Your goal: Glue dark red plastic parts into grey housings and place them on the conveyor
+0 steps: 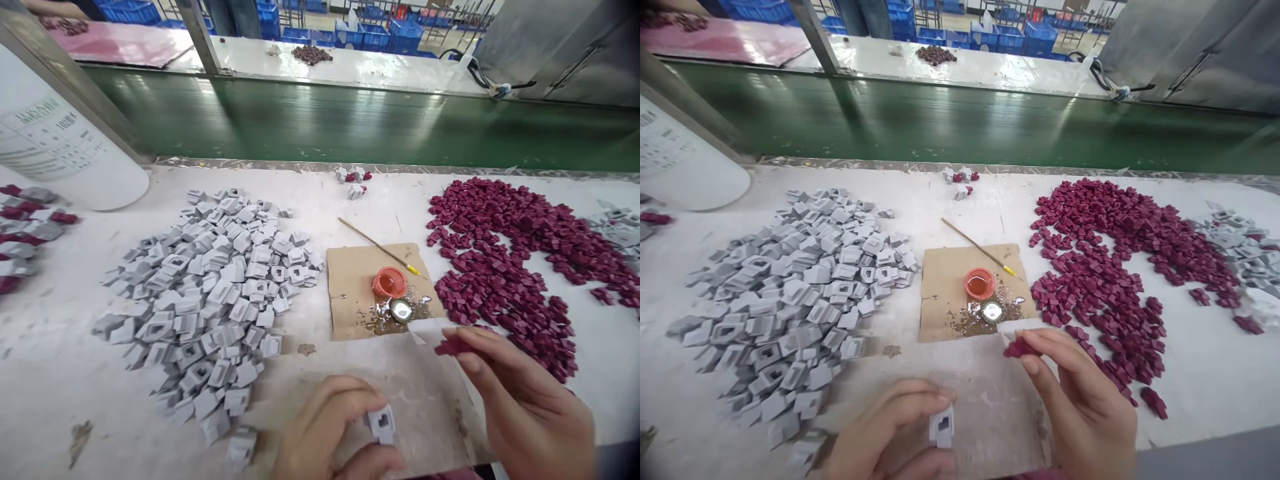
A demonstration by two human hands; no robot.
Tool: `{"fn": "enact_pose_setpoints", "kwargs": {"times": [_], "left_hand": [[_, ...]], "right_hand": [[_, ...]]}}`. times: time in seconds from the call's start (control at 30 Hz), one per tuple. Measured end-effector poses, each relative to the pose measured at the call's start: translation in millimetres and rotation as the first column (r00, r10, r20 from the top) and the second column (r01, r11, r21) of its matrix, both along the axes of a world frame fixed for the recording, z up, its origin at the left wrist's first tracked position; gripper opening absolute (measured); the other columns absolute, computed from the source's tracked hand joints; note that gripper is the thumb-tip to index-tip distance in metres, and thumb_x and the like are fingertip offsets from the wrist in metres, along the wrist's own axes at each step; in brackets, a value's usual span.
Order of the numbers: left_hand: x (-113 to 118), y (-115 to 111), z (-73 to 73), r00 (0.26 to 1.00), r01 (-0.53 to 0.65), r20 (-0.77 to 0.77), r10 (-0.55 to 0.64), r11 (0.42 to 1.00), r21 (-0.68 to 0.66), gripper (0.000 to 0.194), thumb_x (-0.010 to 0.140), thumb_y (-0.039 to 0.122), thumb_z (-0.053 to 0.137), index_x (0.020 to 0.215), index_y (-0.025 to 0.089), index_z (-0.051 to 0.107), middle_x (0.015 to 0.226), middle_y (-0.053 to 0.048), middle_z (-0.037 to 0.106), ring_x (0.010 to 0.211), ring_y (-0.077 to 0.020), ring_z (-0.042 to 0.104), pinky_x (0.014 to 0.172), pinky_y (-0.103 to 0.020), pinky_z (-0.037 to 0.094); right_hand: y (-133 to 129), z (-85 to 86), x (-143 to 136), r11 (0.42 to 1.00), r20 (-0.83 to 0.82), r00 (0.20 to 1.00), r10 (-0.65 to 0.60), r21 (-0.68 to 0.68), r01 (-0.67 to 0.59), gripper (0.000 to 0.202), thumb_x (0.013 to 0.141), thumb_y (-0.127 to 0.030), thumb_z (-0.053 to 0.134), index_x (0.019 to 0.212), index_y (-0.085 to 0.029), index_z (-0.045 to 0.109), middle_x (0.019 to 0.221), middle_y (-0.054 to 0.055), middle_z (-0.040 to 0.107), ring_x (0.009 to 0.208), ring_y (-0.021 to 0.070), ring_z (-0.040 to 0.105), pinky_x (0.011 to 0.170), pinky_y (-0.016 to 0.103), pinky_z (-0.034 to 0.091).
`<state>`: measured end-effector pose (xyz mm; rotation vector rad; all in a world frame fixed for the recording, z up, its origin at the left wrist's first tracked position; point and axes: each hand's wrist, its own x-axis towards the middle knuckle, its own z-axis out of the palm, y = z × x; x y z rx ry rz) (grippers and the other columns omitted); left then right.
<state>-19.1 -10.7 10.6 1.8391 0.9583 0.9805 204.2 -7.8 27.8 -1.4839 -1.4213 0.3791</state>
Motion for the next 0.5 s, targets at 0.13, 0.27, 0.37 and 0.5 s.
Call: {"fn": "enact_pose_setpoints", "kwargs": {"times": [0.13,0.27,0.37,0.5], "left_hand": [[3,1,-8.2,0.989,-0.053,-0.123,0.076,0.982,0.181,0.021,0.092,0.03,0.067,0.11,0.02,0.062,0.098,-0.003,0.075,0.088,-0.0126,0.073,0.087,-0.017,0.058],[6,3,-15.2,0.986,0.011,-0.164,0.038,0.958,0.288,0.024,0.089,0.026,0.071,0.11,0.016,0.065,0.097,-0.004,0.078,0.09,-0.0177,0.073,0.088,-0.025,0.06],[6,4,-17.5,0.985,0.011,-0.171,0.04,0.958,0.286,0.023,0.09,0.024,0.069,0.111,0.016,0.065,0.099,-0.004,0.078,0.09,-0.0178,0.073,0.088,-0.026,0.06],[5,3,-17.9,0.986,0.001,-0.16,0.045,0.961,0.277,0.021,0.091,0.023,0.068,0.111,0.016,0.065,0.1,-0.004,0.078,0.091,-0.0176,0.072,0.089,-0.026,0.059]], "right_hand": [[23,1.6,-2,0.973,0.405,0.91,0.085,0.161,-0.163,0.032,0.087,-0.005,0.066,0.109,-0.027,0.071,0.098,0.0,0.074,0.089,0.0169,0.064,0.082,0.033,0.053],[34,-1.2,-2,0.974,0.509,0.857,0.085,0.14,-0.179,0.032,0.088,-0.004,0.064,0.111,-0.025,0.07,0.098,0.001,0.074,0.087,0.019,0.06,0.077,0.035,0.052],[34,-2.2,-3,0.971,0.551,0.83,0.09,0.139,-0.197,0.033,0.087,-0.001,0.064,0.111,-0.024,0.069,0.099,0.002,0.074,0.088,0.019,0.058,0.078,0.035,0.051],[34,-2.5,-4,0.973,0.572,0.814,0.095,0.121,-0.198,0.033,0.089,-0.002,0.063,0.111,-0.025,0.069,0.1,0.001,0.075,0.087,0.0191,0.058,0.077,0.035,0.05]]}}
